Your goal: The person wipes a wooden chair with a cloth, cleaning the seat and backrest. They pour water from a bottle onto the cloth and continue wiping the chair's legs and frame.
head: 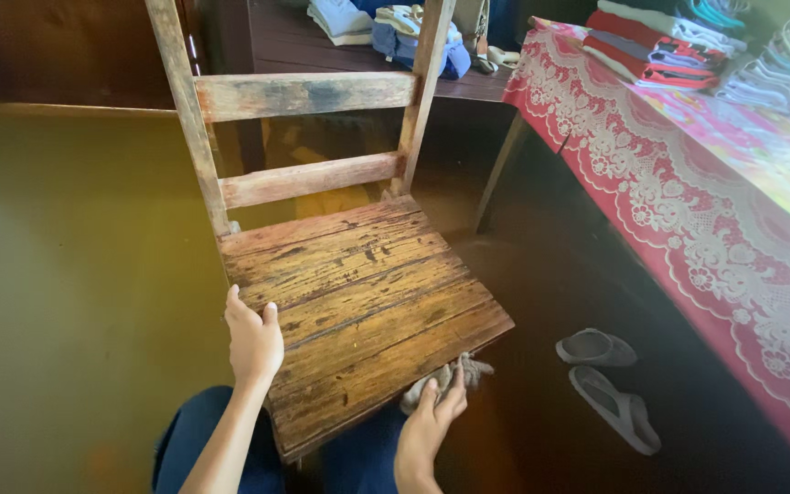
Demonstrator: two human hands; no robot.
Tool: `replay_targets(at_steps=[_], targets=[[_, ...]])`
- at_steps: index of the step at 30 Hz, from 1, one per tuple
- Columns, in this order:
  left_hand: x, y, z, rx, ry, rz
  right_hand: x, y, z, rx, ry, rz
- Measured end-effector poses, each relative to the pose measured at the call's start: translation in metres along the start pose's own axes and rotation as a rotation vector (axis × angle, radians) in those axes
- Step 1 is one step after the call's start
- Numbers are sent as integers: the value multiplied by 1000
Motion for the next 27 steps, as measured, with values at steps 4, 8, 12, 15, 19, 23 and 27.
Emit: replay_targets(at_steps=[4, 8, 12, 15, 19, 23, 27], targets=[[-1, 4, -2, 7, -57, -88, 27, -26, -5, -183, 54, -469], [-3, 4, -3, 15, -52, -88, 115, -48, -11, -581, 49, -550], [-2, 4, -2, 12, -13, -8, 170, -64, -8, -929, -135, -686], [-2, 3, -2, 6, -45, -57, 172, -73, 14, -1034, -229, -543], [-1, 5, -4, 11, -49, -64, 93, -84, 64, -944, -481, -820], [-2, 2, -3, 39, -1, -18, -11, -96, 103, -590, -739, -1157], [0, 1, -1, 23, 0, -16, -22, -109, 115, -452, -885, -1287]])
Point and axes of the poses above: each hand's wrist, its own x-axis towards the middle knuckle, its own z-axis out of the palm, y = z × x, the point moved 2 cm from there along x, towards the middle knuckle, and after that the axes turned 2 degrees about x, right-handed, at the moved point
